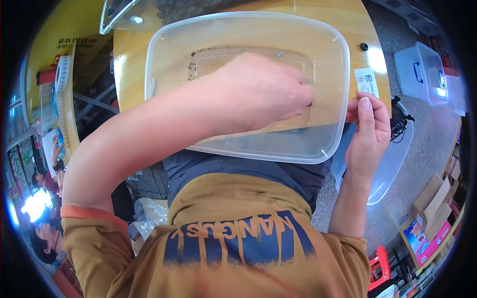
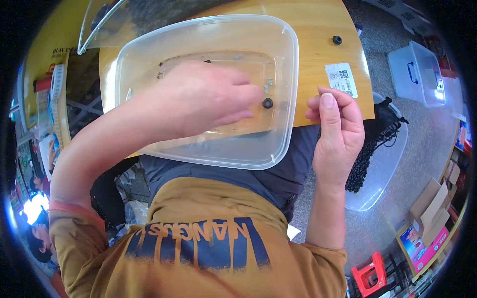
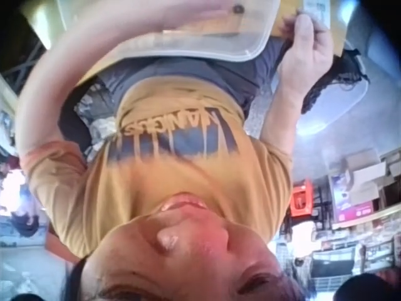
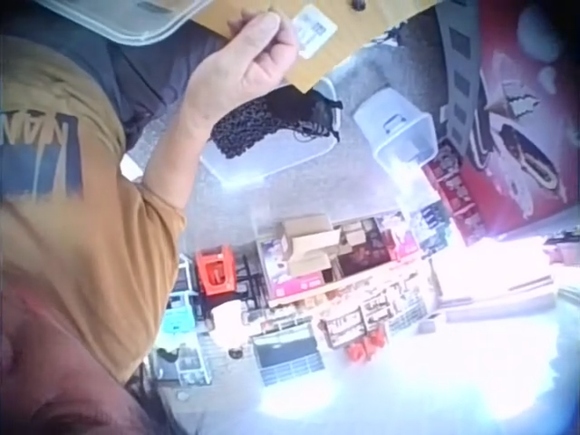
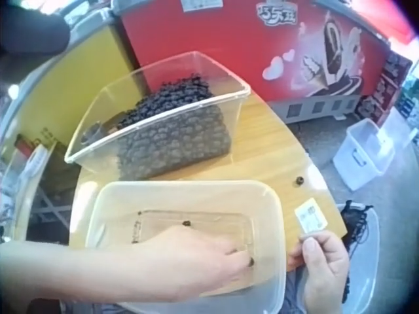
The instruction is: Cleaning and assembling small mechanical components by scraping them with a knife and inserting metal springs.
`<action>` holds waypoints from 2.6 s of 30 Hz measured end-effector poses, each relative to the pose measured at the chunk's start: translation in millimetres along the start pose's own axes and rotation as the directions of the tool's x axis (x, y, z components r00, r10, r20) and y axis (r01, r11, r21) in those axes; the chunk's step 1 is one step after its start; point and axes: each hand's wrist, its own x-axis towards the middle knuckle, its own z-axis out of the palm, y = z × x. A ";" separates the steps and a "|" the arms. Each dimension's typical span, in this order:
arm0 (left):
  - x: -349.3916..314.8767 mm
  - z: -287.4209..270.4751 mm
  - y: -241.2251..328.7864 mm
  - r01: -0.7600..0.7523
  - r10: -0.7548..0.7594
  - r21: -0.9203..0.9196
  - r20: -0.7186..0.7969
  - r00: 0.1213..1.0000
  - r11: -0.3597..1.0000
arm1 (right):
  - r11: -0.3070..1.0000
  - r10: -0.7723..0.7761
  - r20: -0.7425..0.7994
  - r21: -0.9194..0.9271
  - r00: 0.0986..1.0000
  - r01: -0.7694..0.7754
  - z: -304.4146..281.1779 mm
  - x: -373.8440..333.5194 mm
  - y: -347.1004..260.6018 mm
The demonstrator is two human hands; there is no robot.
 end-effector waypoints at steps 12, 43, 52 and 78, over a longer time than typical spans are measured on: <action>27.6 19.4 3.5 -0.081 0.078 0.064 0.034 0.996 0.995 | 0.999 -0.032 -0.037 0.031 0.999 0.033 -3.1 -7.3 -7.5; -80.4 -20.8 36.3 0.120 -0.207 -0.935 0.197 0.958 -0.334 | 0.966 -0.234 0.422 0.198 0.876 0.163 62.8 -54.9 -72.5; -86.8 -15.9 53.5 -0.103 -0.446 -0.994 -0.111 0.888 0.042 | 0.867 0.003 0.477 0.437 0.879 -0.240 56.5 -62.9 -76.0; -91.6 13.1 68.9 -0.074 -0.438 -0.932 0.096 0.894 -0.354 | 0.952 -0.299 0.425 0.071 0.854 0.298 55.6 -72.3 -66.4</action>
